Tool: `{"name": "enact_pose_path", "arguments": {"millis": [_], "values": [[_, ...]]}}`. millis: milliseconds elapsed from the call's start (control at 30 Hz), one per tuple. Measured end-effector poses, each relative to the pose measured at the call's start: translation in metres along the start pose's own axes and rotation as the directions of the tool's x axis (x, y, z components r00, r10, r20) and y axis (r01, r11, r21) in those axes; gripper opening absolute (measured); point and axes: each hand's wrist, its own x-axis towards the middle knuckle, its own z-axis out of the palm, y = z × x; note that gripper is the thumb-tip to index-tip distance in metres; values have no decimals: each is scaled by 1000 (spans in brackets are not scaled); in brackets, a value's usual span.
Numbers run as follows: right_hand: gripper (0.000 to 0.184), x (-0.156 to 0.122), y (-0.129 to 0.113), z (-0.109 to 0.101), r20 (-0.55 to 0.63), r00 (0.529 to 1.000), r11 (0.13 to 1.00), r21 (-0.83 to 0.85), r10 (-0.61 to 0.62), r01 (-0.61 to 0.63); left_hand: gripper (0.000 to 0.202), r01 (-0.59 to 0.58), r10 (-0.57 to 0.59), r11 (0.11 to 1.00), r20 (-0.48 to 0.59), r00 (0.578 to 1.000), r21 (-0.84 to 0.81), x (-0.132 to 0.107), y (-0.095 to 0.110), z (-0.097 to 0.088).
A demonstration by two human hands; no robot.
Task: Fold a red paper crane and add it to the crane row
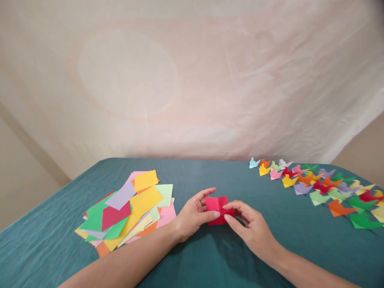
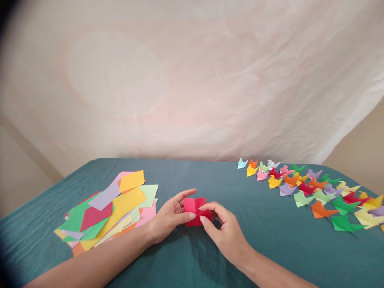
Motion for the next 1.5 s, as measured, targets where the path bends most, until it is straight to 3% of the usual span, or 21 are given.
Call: {"name": "enact_pose_path", "arguments": {"millis": [333, 967, 1033, 1133, 1267, 1367, 1500], "values": [[15, 0, -2, 0, -45, 998, 999, -34, -40, 38, 78, -16, 15, 999, 12, 1000, 46, -2, 3, 4], [17, 0, -1, 0, -18, 999, 998, 42, 36, -35, 68, -63, 59, 997, 84, 995, 41, -3, 3, 4], [16, 1, -1, 0, -26, 999, 998, 57, 43, -41, 69, -108, 101, 990, 83, 991, 93, -3, 2, 4], [17, 1, -1, 0, -53, 997, 995, 81, 63, -59, 66, -236, 241, 922, 22, 970, 306, -5, -2, 3], [19, 2, 0, 1, -88, 993, 993, 92, 76, -68, 33, -324, 428, 761, -60, 902, 562, -6, -5, 2], [18, 2, -1, 1, -93, 994, 996, 71, 63, -56, 24, -321, 436, 741, -59, 898, 590, -6, -5, 2], [17, 1, -1, 2, -78, 996, 999, 43, 30, -27, 28, -326, 425, 740, -32, 905, 588, -7, -3, 5]]}}
